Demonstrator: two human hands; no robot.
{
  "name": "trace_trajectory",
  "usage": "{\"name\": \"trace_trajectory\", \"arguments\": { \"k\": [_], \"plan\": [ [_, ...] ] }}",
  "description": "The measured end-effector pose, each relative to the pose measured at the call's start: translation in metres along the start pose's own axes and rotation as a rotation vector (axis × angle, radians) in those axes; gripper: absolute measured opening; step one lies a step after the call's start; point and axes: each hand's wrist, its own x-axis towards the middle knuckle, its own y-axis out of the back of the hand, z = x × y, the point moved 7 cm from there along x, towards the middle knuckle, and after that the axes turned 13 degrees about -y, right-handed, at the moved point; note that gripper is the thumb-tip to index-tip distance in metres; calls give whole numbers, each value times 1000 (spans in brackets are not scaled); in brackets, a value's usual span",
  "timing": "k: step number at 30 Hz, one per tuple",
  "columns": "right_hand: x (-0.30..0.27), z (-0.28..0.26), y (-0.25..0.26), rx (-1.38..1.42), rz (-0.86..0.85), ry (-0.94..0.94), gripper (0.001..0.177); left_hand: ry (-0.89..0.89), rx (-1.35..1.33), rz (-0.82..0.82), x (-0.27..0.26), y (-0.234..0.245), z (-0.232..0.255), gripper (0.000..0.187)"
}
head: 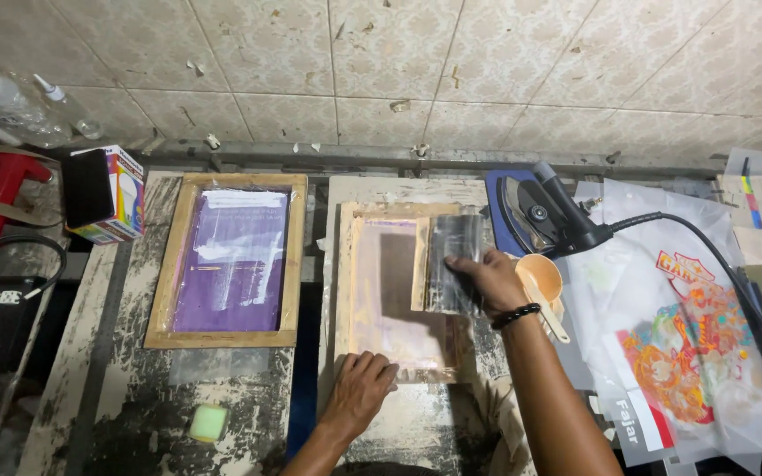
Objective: The person uses a squeegee to spread orange ink across a screen-printing frame. They repeatedly pull the squeegee across the mesh, pause to scrape excess ink from the blade, and continue spreading the ink evenly over the frame.
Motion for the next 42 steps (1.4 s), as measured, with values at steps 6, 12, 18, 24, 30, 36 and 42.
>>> {"name": "trace_trajectory", "arguments": {
  "k": [6,12,18,24,30,36,42],
  "plan": [
    [28,-12,-47,-957,310,358,34,46,-89,102,3,17,-2,53],
    [51,20,-95,-1452,440,1129,31,82,38,284,8,14,-18,42],
    [117,82,-90,-1766,388,860,72,80,77,205,16,-6,-24,26],
    [141,105,-93,-1776,335,824,67,120,138,269,18,7,-26,17],
    [96,118,-79,-1706,232,811,64,150,111,227,15,-3,-30,20],
    [67,6,-113,-1413,441,1124,23,130,127,167,15,-14,-29,18],
    [143,18,-118,-1609,266,874,12,111,130,292,17,5,-27,15]
  ]
}}
